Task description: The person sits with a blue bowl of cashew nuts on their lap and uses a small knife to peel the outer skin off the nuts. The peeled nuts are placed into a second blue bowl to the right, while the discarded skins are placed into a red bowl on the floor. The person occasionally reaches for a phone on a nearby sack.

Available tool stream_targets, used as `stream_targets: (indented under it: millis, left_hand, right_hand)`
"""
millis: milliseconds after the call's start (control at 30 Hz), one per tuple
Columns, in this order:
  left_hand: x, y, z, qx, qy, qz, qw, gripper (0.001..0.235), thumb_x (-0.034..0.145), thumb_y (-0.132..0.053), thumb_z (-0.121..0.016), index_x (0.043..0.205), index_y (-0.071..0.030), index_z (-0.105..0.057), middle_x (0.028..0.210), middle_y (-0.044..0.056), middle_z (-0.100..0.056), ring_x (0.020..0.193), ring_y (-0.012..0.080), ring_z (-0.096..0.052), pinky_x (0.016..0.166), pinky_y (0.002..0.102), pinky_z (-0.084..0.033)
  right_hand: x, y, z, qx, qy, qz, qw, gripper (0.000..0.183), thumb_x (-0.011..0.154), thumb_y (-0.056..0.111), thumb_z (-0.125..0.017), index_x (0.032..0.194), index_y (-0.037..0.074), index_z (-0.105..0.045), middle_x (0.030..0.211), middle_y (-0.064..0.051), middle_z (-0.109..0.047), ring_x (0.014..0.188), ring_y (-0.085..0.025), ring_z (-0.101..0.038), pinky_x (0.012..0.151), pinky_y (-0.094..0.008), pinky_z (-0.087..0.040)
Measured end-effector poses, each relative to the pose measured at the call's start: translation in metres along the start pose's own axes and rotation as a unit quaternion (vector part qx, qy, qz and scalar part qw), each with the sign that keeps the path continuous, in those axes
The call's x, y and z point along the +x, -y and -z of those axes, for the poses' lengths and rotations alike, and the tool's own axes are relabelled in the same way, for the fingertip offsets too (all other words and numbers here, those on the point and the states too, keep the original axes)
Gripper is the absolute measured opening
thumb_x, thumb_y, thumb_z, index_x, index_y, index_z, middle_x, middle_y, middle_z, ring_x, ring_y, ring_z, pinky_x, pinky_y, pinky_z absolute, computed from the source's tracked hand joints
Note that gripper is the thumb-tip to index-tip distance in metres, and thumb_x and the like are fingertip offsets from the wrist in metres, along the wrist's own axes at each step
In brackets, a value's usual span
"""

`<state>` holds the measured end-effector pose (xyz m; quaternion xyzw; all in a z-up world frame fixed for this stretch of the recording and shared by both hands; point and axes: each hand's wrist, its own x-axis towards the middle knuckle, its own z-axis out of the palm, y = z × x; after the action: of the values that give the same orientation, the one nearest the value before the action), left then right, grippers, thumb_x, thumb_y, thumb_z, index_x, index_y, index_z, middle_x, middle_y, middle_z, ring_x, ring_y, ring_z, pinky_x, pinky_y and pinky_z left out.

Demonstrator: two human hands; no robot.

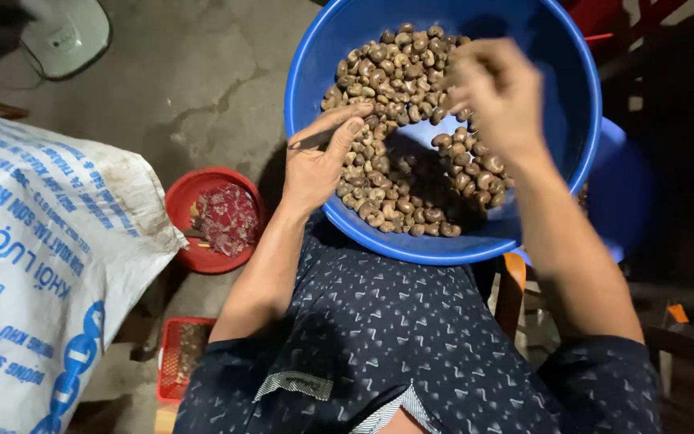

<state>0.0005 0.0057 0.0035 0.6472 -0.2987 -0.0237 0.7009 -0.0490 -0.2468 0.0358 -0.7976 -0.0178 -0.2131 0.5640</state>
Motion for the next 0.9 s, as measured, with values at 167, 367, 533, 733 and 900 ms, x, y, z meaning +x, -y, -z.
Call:
stream_targets:
  millis: [167,367,533,733,900]
  left_hand:
    - [0.002,0.002,0.003,0.012,0.012,0.0,1.0,0.026,0.108,-0.027,-0.059,0.122,-0.009,-0.072,0.124,0.009,-0.074,0.123,0.0249,-0.069,0.11,0.038,-0.057]
    - [0.002,0.0,0.003,0.016,0.018,0.004,1.0,0.027,0.107,-0.026,-0.058,0.118,-0.007,-0.073,0.12,0.01,-0.075,0.118,0.024,-0.071,0.106,0.037,-0.057]
    - [0.001,0.001,0.003,0.005,0.012,0.019,1.0,0.028,0.106,-0.029,-0.059,0.118,-0.007,-0.073,0.118,0.009,-0.075,0.112,0.0222,-0.073,0.101,0.034,-0.059]
    - [0.001,0.0,0.0,0.002,0.012,0.023,1.0,0.027,0.107,-0.029,-0.058,0.118,-0.009,-0.074,0.119,0.007,-0.075,0.115,0.0187,-0.071,0.104,0.032,-0.057]
    - [0.0,-0.013,-0.002,0.0,-0.022,0.056,0.998,0.027,0.105,-0.029,-0.06,0.117,-0.009,-0.074,0.116,0.008,-0.077,0.105,0.021,-0.079,0.089,0.029,-0.063]
  right_hand:
    - [-0.015,-0.066,0.11,-0.129,-0.156,0.044,0.978,0.005,0.119,0.001,-0.059,0.124,-0.001,-0.059,0.105,-0.015,-0.061,0.083,-0.023,-0.07,0.062,-0.028,-0.057]
    - [-0.072,-0.139,0.212,-0.259,-0.188,-0.009,0.947,0.004,0.123,0.001,-0.059,0.122,-0.001,-0.063,0.099,-0.014,-0.063,0.073,-0.017,-0.062,0.059,-0.03,-0.057]
    - [-0.084,-0.138,0.228,-0.481,-0.083,-0.089,0.868,0.043,0.113,0.022,-0.063,0.144,-0.007,-0.059,0.125,-0.031,-0.07,0.111,-0.047,-0.064,0.09,-0.054,-0.046]
    - [-0.022,-0.086,0.167,-0.427,-0.127,0.152,0.882,0.02,0.113,-0.005,-0.068,0.132,-0.012,-0.063,0.12,-0.029,-0.072,0.108,-0.041,-0.072,0.093,-0.046,-0.054]
    - [0.044,-0.058,0.065,-0.421,0.05,0.181,0.887,0.036,0.11,0.016,-0.065,0.137,-0.007,-0.066,0.128,-0.032,-0.069,0.116,-0.05,-0.061,0.102,-0.055,-0.043]
